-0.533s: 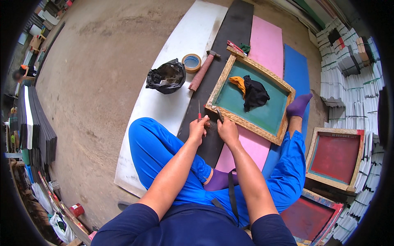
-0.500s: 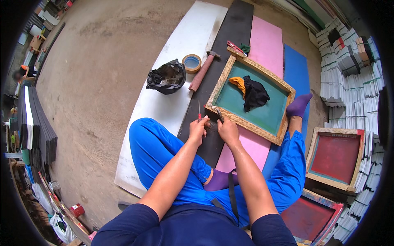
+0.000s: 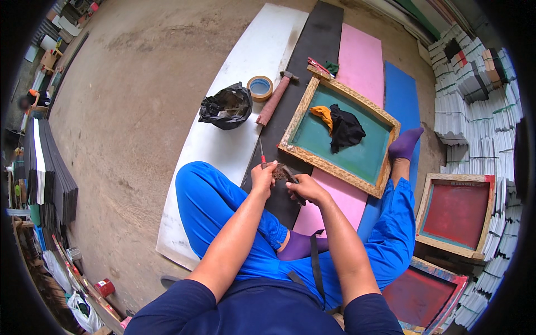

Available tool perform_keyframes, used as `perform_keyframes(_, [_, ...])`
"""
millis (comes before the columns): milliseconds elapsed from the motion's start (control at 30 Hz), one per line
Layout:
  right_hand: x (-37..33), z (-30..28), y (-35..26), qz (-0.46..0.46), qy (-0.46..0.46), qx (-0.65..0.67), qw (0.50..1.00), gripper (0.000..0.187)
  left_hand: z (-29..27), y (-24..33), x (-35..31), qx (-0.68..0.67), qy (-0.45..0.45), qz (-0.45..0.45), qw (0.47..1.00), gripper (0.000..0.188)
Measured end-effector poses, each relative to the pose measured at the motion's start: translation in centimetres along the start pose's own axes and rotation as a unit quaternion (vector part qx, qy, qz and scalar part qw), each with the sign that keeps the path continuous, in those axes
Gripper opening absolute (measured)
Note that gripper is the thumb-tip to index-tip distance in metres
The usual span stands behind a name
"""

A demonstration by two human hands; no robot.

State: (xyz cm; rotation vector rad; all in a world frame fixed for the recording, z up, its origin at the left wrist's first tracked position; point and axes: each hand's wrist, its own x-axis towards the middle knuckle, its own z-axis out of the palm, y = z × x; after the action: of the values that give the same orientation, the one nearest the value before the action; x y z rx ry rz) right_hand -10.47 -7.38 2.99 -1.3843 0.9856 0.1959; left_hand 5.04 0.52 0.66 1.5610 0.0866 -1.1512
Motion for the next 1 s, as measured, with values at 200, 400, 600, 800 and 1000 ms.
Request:
perform_keyframes(200, [0.6,-2.0,-1.6,0.044,0.066,0.005,0.997,0.033,0.3,-0.1,-0.6,0.137,0.058,0.072,0.986,0.027])
perform_keyframes(400, [-0.9,-1.7,-3.5,0.051,0.037,0.107,0.992,0.034,-0.3,-0.7,0.0,0.130,0.052,0.060,0.988,0.027])
perform_keyframes(600, [0.3,-1.8,-0.9,0.077,0.058,0.172,0.980,0.029,0.2,-1.1,0.0,0.225,0.078,0.076,0.968,0.024])
perform_keyframes(800, [1.2,-1.9,-2.6,0.106,0.071,0.104,0.986,0.030,0.3,-1.9,0.8,0.188,0.076,0.105,0.974,0.023])
perform_keyframes(1000, [2.3,-2.0,-3.8,0.130,0.085,0.013,0.988,0.031,0.6,-2.1,1.0,0.162,0.065,0.104,0.979,0.023])
